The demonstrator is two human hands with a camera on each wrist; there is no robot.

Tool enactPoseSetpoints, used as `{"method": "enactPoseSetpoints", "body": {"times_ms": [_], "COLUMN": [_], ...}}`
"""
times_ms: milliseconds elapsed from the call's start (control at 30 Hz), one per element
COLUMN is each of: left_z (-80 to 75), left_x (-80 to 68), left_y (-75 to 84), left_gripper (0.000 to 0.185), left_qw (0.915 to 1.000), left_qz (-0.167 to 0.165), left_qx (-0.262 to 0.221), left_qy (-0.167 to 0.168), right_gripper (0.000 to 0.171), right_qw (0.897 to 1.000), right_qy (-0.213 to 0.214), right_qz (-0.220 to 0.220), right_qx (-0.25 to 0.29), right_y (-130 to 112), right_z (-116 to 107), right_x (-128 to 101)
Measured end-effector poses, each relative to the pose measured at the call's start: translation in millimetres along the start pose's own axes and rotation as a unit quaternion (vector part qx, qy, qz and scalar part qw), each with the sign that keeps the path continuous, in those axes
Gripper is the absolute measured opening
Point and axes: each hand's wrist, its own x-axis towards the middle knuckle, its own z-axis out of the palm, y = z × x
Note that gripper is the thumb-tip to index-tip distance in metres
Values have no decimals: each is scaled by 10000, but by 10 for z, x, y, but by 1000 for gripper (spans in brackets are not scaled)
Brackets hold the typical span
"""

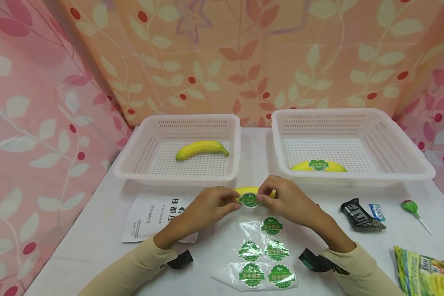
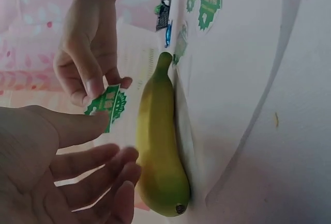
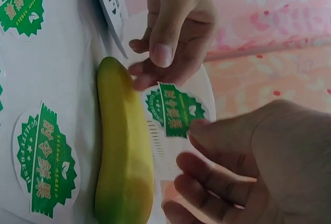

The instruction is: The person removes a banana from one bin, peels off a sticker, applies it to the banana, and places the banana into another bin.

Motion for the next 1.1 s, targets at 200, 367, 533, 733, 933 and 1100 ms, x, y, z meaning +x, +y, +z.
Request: {"method": "enactPoseSetpoints", "body": {"times_ms": [200,367,533,733,933,1100], "left_z": [73,126,153,195,212,242], "left_x": [21,69,119,137,135,151], "left_y": [-3,20,56,75,67,22], "left_gripper": [46,57,63,56,53,53], "left_qw": [9970,9954,9947,9915,9923,9922], "left_qz": [464,527,345,311,235,180], "left_qx": [522,773,973,1260,1193,1212], "left_qy": [330,226,25,133,213,226], "right_gripper": [5,9,9,6,6,7], "right_qw": [9989,9976,9953,9953,9953,9956], "right_qy": [173,28,-116,-133,-242,-292], "right_qz": [434,635,804,795,797,774], "right_qx": [35,289,536,535,496,442], "right_y": [89,152,187,188,191,193], "right_z": [26,39,57,80,107,128], "right_x": [52,75,84,88,80,81]}}
